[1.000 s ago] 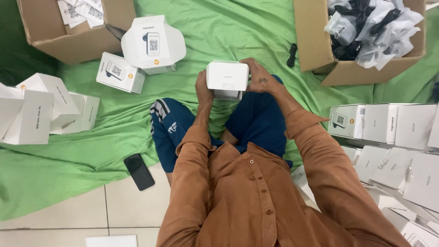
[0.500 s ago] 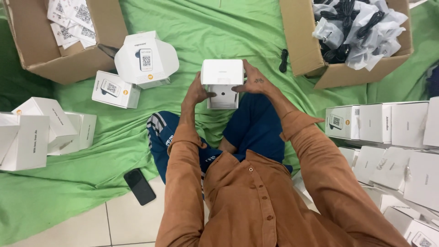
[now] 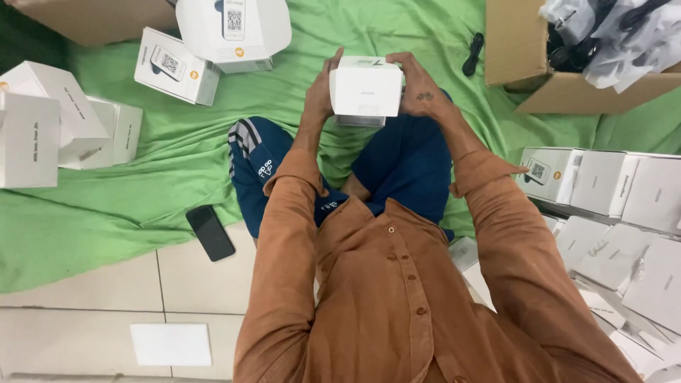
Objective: The person is packing electronic components (possibly sensors or chargers) and power cables into small white product boxes, then stacking them.
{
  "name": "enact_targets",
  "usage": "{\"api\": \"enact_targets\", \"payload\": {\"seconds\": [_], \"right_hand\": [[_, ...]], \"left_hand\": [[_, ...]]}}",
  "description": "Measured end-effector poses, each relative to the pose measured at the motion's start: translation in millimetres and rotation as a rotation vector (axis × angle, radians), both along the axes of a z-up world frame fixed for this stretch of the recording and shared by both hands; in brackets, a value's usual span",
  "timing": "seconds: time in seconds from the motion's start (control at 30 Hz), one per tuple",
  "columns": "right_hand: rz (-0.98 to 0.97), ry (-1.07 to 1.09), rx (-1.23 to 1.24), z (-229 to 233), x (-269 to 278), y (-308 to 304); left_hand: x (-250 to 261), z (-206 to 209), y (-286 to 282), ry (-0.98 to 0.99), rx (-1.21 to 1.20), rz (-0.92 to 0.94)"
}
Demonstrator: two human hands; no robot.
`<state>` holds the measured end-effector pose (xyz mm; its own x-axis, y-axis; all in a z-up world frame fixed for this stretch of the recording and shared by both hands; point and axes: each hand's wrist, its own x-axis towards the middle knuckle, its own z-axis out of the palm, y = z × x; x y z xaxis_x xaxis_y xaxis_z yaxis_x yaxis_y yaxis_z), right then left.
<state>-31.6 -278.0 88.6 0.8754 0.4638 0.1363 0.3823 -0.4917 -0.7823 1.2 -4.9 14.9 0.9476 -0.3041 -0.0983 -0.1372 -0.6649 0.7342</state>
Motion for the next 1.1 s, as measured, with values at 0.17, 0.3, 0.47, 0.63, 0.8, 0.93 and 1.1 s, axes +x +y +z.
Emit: {"api": "enact_targets", "payload": {"seconds": [0.17, 0.3, 0.47, 0.63, 0.8, 0.93, 1.1], "right_hand": [[-0.062, -0.035, -0.011, -9, 0, 3], [-0.034, -0.186, 0.09, -22, -4, 3], [-0.041, -0.18, 0.05, -34, -24, 0], [-0.07, -0.084, 0.023, -16, -29, 11], [-0.11, -0.178, 0.054, -20, -29, 14], [-0.131, -0.204, 0.109, -31, -29, 9], [-0.118, -0.132, 0.06, -8, -26, 16]], "left_hand": [[3, -11, -8, -0.142, 0.285, -0.014], [-2, -8, -12, -0.096, 0.377, 0.038], [-17, -2, 0, -0.191, -0.094, -0.068], [-44, 20, 11, -0.247, -0.265, -0.095], [-56, 28, -2, -0.307, -0.207, 0.102], [-52, 16, -12, -0.456, -0.118, 0.13], [-48, -8, -12, -0.531, -0.035, 0.216]]}}
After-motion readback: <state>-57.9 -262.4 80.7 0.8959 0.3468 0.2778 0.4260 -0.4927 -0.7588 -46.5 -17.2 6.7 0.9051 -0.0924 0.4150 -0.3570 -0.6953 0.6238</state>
